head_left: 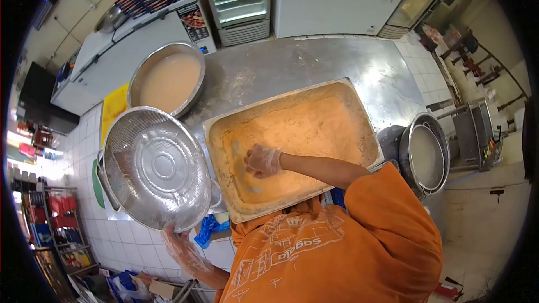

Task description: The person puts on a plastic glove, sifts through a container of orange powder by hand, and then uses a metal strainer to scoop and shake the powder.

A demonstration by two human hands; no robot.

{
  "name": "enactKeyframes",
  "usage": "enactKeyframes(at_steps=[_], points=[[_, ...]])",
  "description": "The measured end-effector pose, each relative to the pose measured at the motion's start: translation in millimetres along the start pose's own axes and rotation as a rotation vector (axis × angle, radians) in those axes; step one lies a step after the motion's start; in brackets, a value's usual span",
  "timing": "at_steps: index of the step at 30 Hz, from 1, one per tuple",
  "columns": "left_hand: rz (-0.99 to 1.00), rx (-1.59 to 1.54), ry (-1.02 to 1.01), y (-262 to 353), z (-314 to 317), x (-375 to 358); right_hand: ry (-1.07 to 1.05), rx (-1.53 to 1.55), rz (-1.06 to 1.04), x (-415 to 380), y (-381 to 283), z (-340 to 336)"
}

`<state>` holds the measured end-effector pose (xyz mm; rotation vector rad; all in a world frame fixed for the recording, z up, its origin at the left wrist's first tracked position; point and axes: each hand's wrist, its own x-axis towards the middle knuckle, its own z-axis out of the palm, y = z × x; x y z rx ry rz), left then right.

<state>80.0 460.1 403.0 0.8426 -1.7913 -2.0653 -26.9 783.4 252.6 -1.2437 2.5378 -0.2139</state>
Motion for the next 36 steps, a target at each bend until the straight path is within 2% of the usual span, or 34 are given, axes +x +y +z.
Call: enactKeyframes(at_steps=[1, 4, 6, 9, 11, 13, 15, 19, 22, 25, 28, 31, 34, 36], points=[[-0.018, 0.051, -0.001, 0, -3, 2, -0.051, 0.037, -0.018, -2, -3, 0], [-0.006, 0.005, -0.170, -19, -23, 22, 0.016, 0.075, -0.076, -23, 2, 20], [-0.022, 0.000, -0.174, -6, -8, 14, 0.120, 0.423, -0.005, -31, 10, 57], [-0.073, 0.031, -0.206, 2, -1, 19, 0.114, 1.189, 0.101, -30, 49, 169], [-0.117, 0.056, -0.221, 5, 1, 24, -0.016, 1.022, 0.188, -32, 49, 166], [-0.171, 0.076, -0.221, 8, 9, 25, -0.194, 0.096, 0.265, -52, 16, 75], [-0.174, 0.046, -0.268, 1, 15, 24, -0.210, 0.048, 0.271, -78, 12, 39], [-0.235, 0.099, -0.295, 8, 39, 17, -0.283, 0.045, 0.377, -114, 13, 19], [-0.235, 0.090, -0.351, 5, 36, 22, -0.079, 0.072, 0.487, -105, 7, -34], [-0.176, 0.096, -0.254, 22, 49, 0, 0.254, 0.065, 0.603, -79, 14, -29], [-0.154, 0.120, -0.157, 13, 33, 10, -0.091, 0.099, 0.733, -53, 15, -24], [-0.139, 0.063, -0.154, 9, 17, 16, -0.040, 0.119, 0.745, -47, 21, -7], [-0.094, 0.024, -0.194, 10, 10, 17, -0.163, 0.137, 0.738, -42, 19, -13], [-0.060, 0.007, -0.177, 11, 12, 13, -0.198, 0.253, 0.735, -41, 21, 1]])
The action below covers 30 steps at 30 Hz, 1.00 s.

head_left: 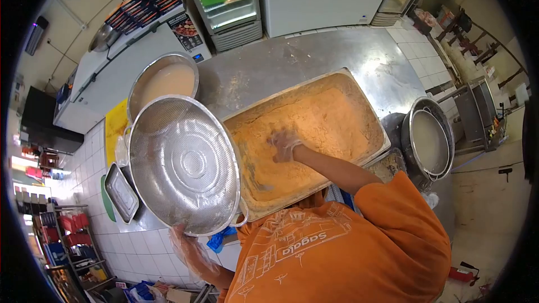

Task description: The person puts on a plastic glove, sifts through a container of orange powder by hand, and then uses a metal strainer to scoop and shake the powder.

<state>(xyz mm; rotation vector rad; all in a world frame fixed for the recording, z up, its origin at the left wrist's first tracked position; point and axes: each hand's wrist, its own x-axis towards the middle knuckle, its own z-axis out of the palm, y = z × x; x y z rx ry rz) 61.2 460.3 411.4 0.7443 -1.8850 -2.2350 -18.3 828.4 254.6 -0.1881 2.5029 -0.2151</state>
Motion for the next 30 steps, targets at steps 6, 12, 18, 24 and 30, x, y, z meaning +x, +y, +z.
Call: enactKeyframes(at_steps=[6, 12, 18, 24, 30], points=[[-0.029, 0.081, 0.019, -11, -22, 5, -0.198, 0.009, 0.015, -20, -5, 29], [-0.009, 0.020, -0.002, -23, -21, 13, -0.542, 0.028, -0.097, -36, -3, 10], [-0.082, 0.033, -0.008, -12, -5, 7, -0.275, 0.232, -0.095, -50, 60, 21], [-0.173, 0.076, -0.085, -7, 12, 8, 0.023, 0.236, 0.053, -67, 94, -7], [-0.107, 0.099, 0.003, -5, 9, 1, 0.076, -0.015, 0.106, -58, 39, -32]])
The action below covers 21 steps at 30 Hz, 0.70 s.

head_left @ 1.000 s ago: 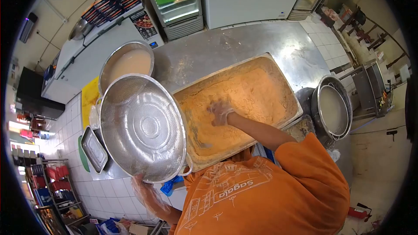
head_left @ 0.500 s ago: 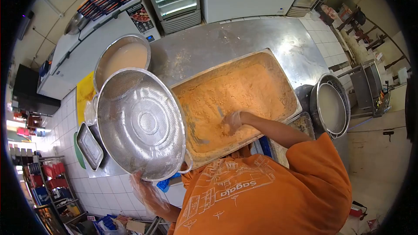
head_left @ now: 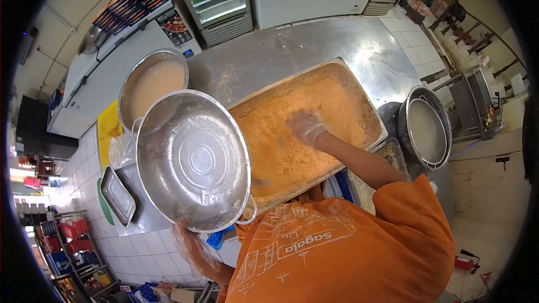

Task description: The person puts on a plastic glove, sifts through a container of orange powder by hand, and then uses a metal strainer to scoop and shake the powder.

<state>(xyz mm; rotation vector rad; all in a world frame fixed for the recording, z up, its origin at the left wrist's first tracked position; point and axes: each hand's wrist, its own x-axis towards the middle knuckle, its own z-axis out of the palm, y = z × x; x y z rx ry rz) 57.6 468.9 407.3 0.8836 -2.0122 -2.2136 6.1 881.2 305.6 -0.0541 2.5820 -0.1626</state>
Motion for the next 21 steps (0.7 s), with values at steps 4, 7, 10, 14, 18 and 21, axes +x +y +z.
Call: enactKeyframes(at_steps=[4, 7, 10, 14, 18, 21], points=[[0.095, -0.021, -0.041, 1, -4, -5, -0.127, 0.460, -0.456, 0, -45, 36], [0.042, -0.056, 0.028, 3, -7, -4, -0.032, 0.105, -0.721, 32, -41, 125], [0.092, -0.049, -0.020, -21, -39, 8, -0.417, 0.511, -0.527, 21, -23, 101], [0.038, -0.066, 0.030, -17, -32, 7, -0.296, 0.257, -0.541, 16, 28, 98], [0.025, -0.107, 0.080, -12, -24, 4, -0.213, -0.210, -0.325, 2, 31, 55], [0.019, -0.117, 0.093, -13, -22, 4, 0.153, -0.252, -0.389, 1, -7, 39]])
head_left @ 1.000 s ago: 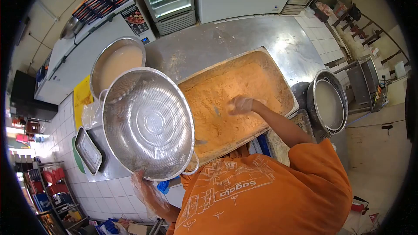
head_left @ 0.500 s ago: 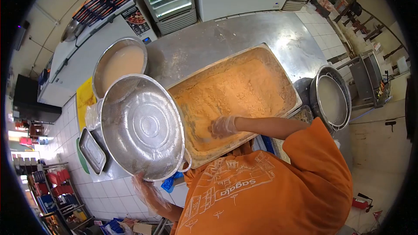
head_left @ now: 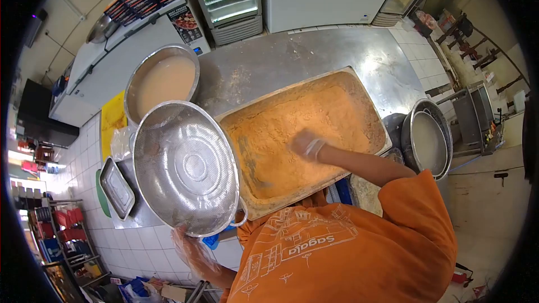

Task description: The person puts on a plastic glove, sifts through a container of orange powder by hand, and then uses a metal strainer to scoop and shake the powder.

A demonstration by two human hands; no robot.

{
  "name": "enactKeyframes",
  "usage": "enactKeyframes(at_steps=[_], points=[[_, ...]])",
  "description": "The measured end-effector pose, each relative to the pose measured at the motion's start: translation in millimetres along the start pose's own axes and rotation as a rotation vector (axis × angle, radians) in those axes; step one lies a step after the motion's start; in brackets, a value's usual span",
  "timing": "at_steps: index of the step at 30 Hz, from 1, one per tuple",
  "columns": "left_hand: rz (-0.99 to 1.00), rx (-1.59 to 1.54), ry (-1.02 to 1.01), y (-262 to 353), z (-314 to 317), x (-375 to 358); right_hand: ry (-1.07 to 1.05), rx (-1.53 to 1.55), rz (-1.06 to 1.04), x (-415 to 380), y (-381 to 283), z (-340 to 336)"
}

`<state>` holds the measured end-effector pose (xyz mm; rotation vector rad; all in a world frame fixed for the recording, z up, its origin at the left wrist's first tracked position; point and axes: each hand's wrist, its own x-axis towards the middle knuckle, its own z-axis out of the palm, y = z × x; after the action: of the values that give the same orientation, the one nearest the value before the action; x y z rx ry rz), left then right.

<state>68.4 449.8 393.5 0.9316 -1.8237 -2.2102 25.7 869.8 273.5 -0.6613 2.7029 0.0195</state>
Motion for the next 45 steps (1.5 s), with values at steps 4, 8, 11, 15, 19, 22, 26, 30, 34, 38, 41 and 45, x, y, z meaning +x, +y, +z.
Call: enactKeyframes(at_steps=[4, 8, 11, 15, 19, 22, 26, 30, 34, 38, 41, 45], points=[[0.008, 0.031, -0.017, -6, -1, 6, 0.676, -0.244, -0.147, 77, -106, 91], [0.019, 0.096, -0.129, -7, -7, 11, 0.610, 0.208, -0.011, 88, -137, 52], [0.032, 0.148, -0.074, -11, -11, 13, 0.551, 0.354, 0.205, 145, -107, 105], [0.062, 0.113, -0.004, -4, 1, 3, 0.498, 0.866, 0.389, 118, -98, 52], [0.090, 0.105, 0.000, -4, -4, 9, 0.640, 0.700, 0.444, 124, -89, 63], [0.115, 0.110, -0.030, 0, -1, 3, 0.491, 0.687, 0.528, 122, -83, 55], [0.090, 0.029, -0.002, 0, 3, 5, 0.532, 0.673, 0.545, 107, -81, 43], [0.096, 0.031, -0.005, 1, 2, 5, 0.459, 0.555, 0.644, 117, -71, 60], [0.058, 0.073, 0.008, 8, 9, 3, 0.295, 0.417, 0.665, 106, -31, 73], [0.069, 0.068, -0.019, 8, 13, 5, 0.107, 0.340, 0.613, 68, 24, 56], [0.032, 0.045, -0.113, 8, 17, 11, -0.001, 0.323, 0.570, 33, 43, 32], [-0.030, 0.072, -0.218, 5, 13, 26, 0.067, 0.351, 0.725, 42, 9, 18]])
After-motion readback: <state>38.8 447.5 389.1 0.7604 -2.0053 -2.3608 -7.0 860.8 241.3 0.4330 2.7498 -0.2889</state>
